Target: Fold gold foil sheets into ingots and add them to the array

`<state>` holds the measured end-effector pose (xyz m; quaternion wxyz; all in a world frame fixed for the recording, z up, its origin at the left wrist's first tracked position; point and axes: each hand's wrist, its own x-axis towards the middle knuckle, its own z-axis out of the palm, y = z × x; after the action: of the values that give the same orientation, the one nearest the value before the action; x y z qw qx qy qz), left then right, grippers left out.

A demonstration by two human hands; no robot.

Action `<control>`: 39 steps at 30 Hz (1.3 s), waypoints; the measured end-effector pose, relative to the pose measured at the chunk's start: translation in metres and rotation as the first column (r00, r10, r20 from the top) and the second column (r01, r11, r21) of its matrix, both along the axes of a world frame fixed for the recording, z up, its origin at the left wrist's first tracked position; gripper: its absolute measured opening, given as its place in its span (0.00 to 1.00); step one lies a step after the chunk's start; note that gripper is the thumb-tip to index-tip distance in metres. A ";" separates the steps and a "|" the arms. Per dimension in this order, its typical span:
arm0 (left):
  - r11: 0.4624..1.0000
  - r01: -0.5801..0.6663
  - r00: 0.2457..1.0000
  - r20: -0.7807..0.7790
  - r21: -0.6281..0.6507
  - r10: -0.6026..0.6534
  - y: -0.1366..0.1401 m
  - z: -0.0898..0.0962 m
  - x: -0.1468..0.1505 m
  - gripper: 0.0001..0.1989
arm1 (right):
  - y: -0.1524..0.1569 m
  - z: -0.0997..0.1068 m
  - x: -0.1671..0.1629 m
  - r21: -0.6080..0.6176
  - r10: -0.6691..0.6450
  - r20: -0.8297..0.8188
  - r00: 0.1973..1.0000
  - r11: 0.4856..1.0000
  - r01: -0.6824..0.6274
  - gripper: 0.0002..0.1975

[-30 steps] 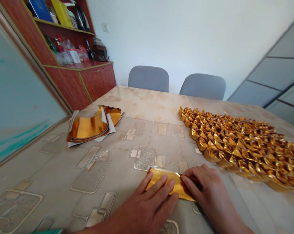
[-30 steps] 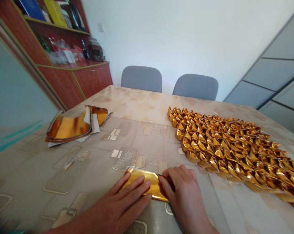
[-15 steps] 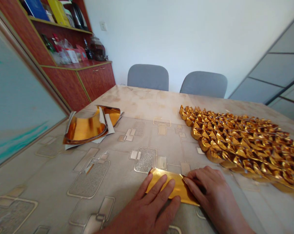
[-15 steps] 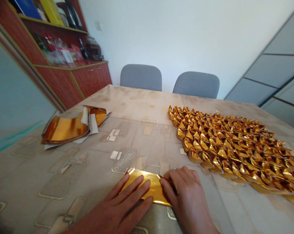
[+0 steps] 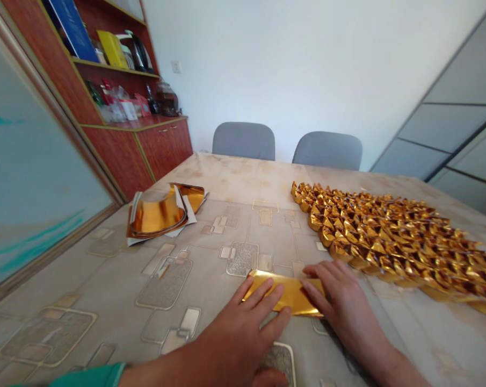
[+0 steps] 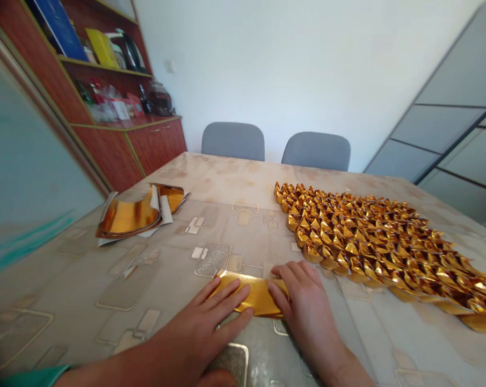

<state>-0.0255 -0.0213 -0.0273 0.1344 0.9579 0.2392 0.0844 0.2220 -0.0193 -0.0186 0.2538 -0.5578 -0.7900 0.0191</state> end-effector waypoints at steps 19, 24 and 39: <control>1.000 0.007 0.997 -0.074 -0.006 -0.007 0.007 0.015 0.000 0.40 | -0.064 -0.013 -0.036 0.224 -0.030 0.218 0.975 0.974 -0.020 0.12; 0.999 0.044 0.996 -0.082 -0.008 -0.045 0.011 0.019 -0.012 0.36 | -0.063 -0.010 -0.033 0.175 -0.006 0.247 0.969 0.984 -0.039 0.12; 0.983 0.055 0.998 -0.039 0.175 -0.049 0.017 0.033 -0.040 0.23 | -0.061 -0.007 -0.034 0.062 0.027 0.229 0.973 0.997 -0.042 0.10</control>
<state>-0.0659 -0.0048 0.0056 0.0470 0.9733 0.2081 0.0851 0.1884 -0.0800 -0.0256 0.1793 -0.5337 -0.8237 -0.0669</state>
